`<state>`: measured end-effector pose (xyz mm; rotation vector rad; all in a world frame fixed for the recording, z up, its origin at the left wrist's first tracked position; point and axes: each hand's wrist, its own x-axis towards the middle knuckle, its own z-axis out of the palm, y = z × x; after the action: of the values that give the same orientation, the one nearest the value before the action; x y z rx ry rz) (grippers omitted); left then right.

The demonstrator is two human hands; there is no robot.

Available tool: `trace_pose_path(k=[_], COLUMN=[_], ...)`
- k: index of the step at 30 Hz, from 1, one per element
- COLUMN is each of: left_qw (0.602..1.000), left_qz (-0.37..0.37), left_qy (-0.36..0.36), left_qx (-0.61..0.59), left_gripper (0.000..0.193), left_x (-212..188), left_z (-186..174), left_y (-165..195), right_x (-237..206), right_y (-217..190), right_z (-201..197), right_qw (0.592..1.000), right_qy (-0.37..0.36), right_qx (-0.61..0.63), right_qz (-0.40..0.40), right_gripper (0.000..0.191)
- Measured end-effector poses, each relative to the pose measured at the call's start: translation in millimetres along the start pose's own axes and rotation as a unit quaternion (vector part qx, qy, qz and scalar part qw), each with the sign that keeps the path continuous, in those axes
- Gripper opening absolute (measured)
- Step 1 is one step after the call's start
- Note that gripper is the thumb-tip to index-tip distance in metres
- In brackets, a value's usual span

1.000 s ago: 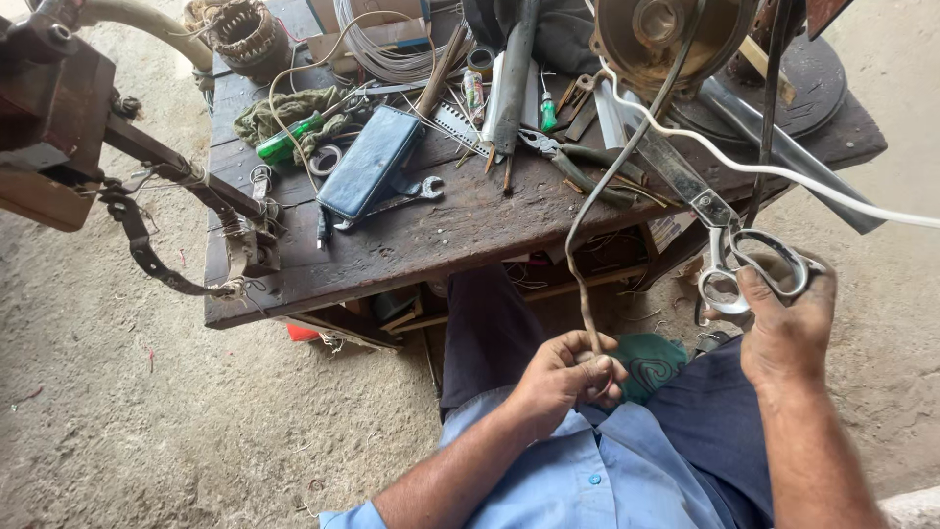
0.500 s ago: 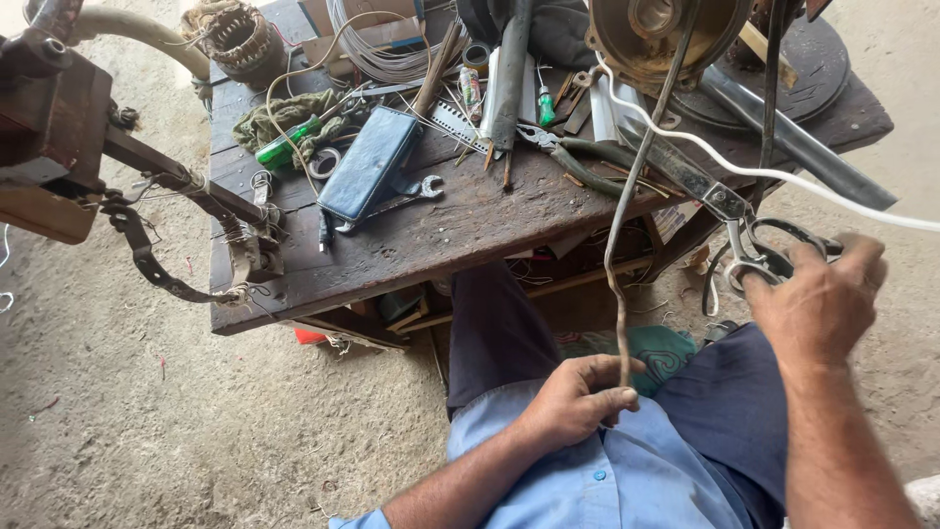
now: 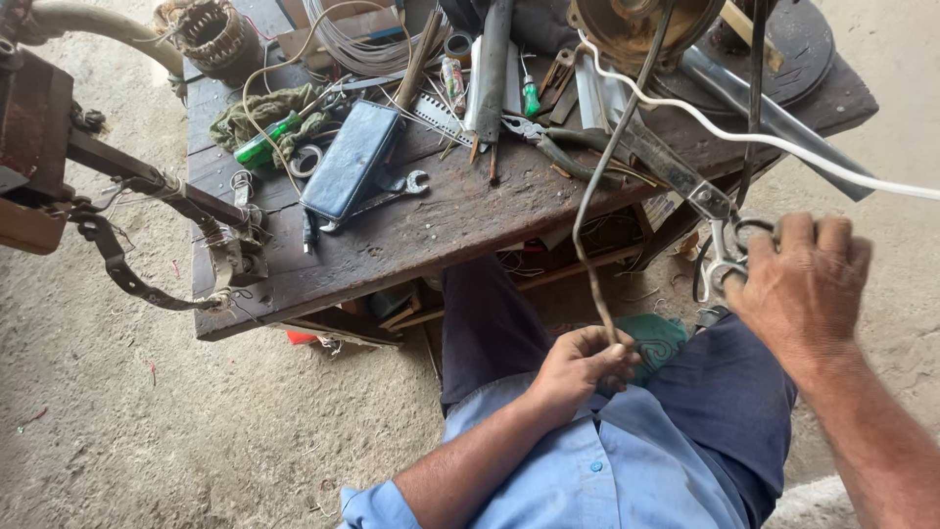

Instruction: The person strips the outer insulation from a multi-core cable and then strips the ends of the individual inner wires using shears. The person works at a cluttered workbench with various tools and parts visible.

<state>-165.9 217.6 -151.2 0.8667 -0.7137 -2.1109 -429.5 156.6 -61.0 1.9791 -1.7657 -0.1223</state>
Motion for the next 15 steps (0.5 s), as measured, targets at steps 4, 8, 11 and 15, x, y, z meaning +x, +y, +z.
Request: trace_pose_path(k=[4,8,11,15], left_qw=[0.993,0.980,0.990,0.998], left_qz=[0.063,0.109,0.085,0.064], left_qy=[0.088,0.163,0.109,-0.001], left_qx=[-0.037,-0.023,0.001,-0.022], left_gripper=[0.029,0.030,0.027,0.024], left_x=[4,0,-7,-10], left_z=[-13,-12,-3,16], left_y=[-6,-4,-1,1], right_x=[-4,-25,-67,-123], right_y=[-1,-8,-14,-13], right_z=[19,40,38,15], right_qw=[0.986,0.910,0.757,0.738], right_qy=[-0.123,-0.318,-0.291,-0.308], right_qx=[0.109,0.253,0.554,0.566], right_qz=[0.012,0.085,0.186,0.200], right_gripper=[0.031,0.022,0.033,0.053])
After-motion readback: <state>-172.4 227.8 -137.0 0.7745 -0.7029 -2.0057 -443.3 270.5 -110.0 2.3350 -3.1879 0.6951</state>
